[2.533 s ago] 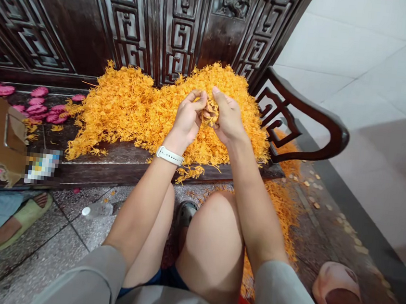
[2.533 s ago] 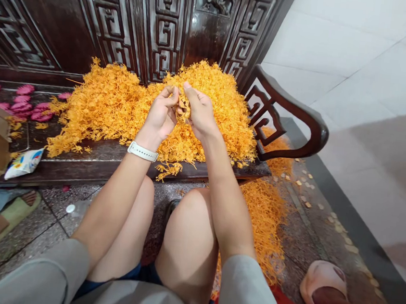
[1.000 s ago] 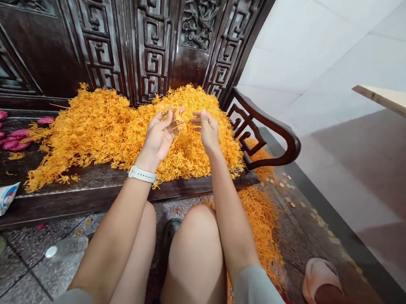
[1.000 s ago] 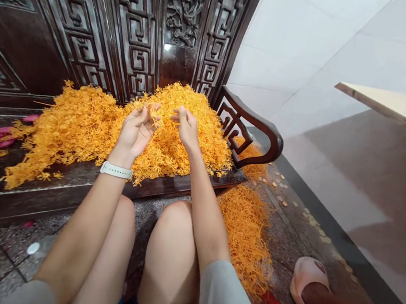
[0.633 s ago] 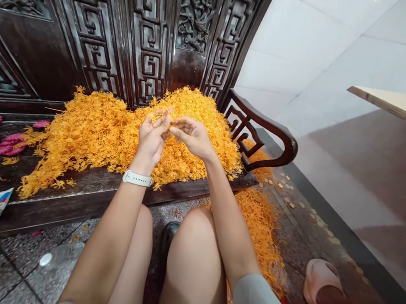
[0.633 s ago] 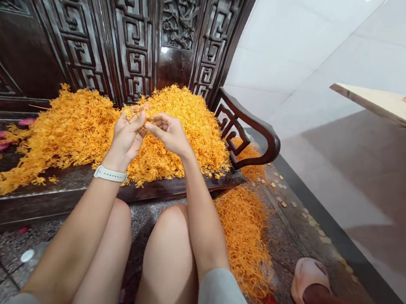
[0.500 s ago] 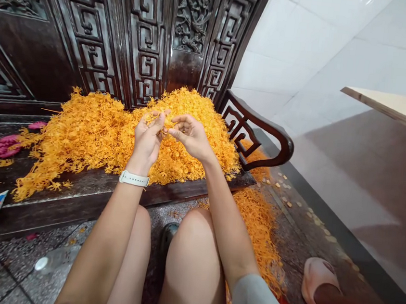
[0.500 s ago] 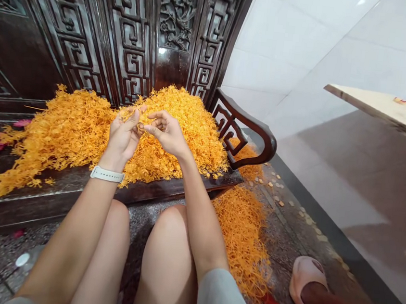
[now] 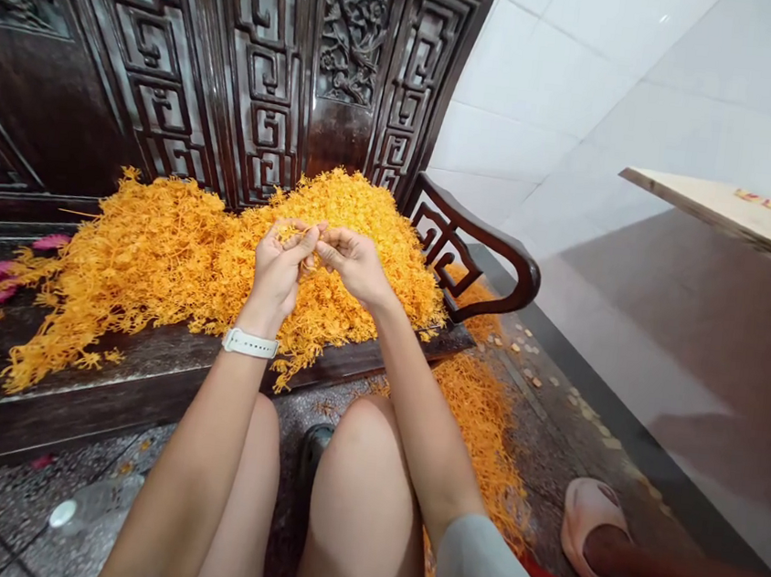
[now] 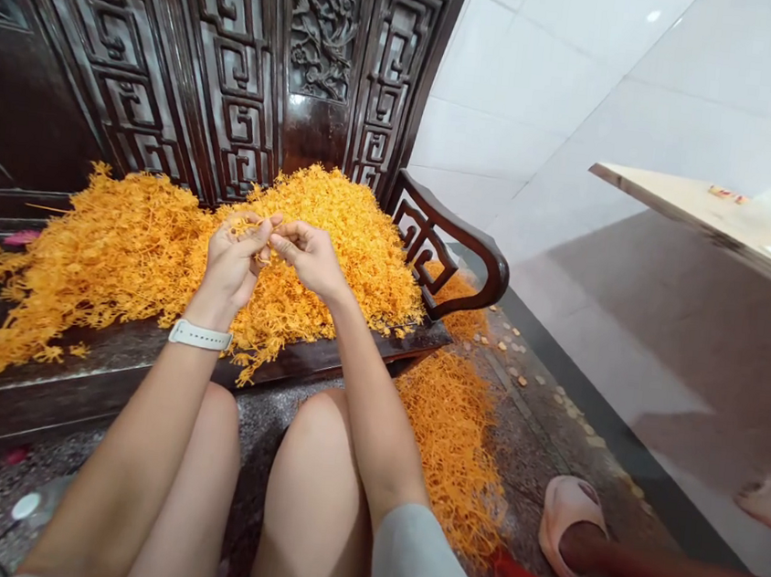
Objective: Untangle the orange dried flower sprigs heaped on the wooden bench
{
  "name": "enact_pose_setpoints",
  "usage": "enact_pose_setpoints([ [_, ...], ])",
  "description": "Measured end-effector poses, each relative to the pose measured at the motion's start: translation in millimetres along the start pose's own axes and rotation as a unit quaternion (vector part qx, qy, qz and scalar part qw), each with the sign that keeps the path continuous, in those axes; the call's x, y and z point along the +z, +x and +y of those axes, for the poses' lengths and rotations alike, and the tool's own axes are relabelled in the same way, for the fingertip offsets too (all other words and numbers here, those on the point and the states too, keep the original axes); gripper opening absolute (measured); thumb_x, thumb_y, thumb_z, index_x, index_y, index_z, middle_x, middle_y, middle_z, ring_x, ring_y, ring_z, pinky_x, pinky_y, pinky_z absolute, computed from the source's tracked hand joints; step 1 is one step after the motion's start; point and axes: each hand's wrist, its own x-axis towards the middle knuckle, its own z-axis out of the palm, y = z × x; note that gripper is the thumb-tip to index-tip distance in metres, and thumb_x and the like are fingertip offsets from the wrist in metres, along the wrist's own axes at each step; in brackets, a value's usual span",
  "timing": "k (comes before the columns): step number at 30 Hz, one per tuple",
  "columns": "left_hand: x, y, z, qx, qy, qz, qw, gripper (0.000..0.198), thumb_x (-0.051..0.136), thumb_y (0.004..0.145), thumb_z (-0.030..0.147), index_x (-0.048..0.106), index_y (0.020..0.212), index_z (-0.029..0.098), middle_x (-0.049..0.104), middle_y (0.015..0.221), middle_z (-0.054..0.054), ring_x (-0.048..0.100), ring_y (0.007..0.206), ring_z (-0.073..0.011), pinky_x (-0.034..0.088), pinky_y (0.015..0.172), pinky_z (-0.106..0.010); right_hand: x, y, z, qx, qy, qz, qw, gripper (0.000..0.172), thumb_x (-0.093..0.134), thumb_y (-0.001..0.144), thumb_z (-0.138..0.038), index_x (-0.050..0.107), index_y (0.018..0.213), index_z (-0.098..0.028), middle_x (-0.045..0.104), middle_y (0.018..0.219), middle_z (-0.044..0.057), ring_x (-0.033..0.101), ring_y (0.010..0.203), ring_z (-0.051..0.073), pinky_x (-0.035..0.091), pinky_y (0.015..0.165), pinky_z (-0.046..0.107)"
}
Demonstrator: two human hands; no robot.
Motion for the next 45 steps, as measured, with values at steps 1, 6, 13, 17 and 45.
enact_pose_setpoints([
  [1,-1.8,1.3,-0.4,-0.001,0.006,0.004,1.000,0.038,0.095,0.070,0.019,0.061,0.088,0.019,0.080,0.097,-0.004,0.053,0.051,-0.0020,0.038,0.048,-0.017,-0.3,0.1,0.2,0.000,-0.007,-0.006,1.000,0.044,0.087,0.076,-0.055,0.063,0.085,-0.019,0.063,0.081,0.000,0.051,0.071,0.012,0.043,0.066,0.029],
  [6,-12.6,15.4,-4.0,-0.038,-0.034,0.037,0.998,0.034,0.071,0.066,-0.003,0.057,0.085,0.022,0.073,0.081,0.004,0.045,0.044,-0.0011,0.029,0.042,-0.016,11.5,-4.3,-14.7,-0.049,-0.103,-0.037,0.993,0.025,0.074,0.089,-0.035,0.058,0.078,-0.019,0.061,0.079,0.001,0.053,0.076,0.014,0.044,0.074,0.032],
  [13,-8.9,23.8,-3.0,0.014,-0.075,0.072,0.994,0.030,0.063,0.079,-0.007,0.056,0.087,0.021,0.070,0.088,0.002,0.067,0.076,-0.0049,0.052,0.071,-0.015,33.1,-16.9,-52.1,-0.134,-0.230,-0.152,0.952,0.013,0.062,0.083,-0.008,0.062,0.077,-0.019,0.064,0.081,0.002,0.057,0.079,0.016,0.045,0.077,0.033],
  [17,-13.2,29.0,5.4,-0.024,-0.031,0.136,0.990,0.032,0.060,0.088,-0.010,0.057,0.090,0.022,0.070,0.082,0.006,0.050,0.055,-0.0008,0.037,0.051,-0.017,33.5,-41.7,-88.7,-0.116,-0.101,-0.292,0.944,0.016,0.069,0.093,-0.029,0.070,0.079,-0.021,0.068,0.080,0.004,0.061,0.074,0.016,0.049,0.071,0.032],
  [45,-20.9,17.4,14.3,-0.015,0.005,-0.077,0.997,0.039,0.050,0.105,0.043,0.076,0.118,0.017,0.074,0.135,-0.014,0.065,0.135,-0.0249,0.048,0.119,-0.040,-54.7,20.7,61.3,-0.098,-0.194,0.234,0.948,0.076,0.069,0.087,-0.058,0.052,0.154,-0.028,0.057,0.148,0.013,0.051,0.145,0.030,0.033,0.128,0.061],
])
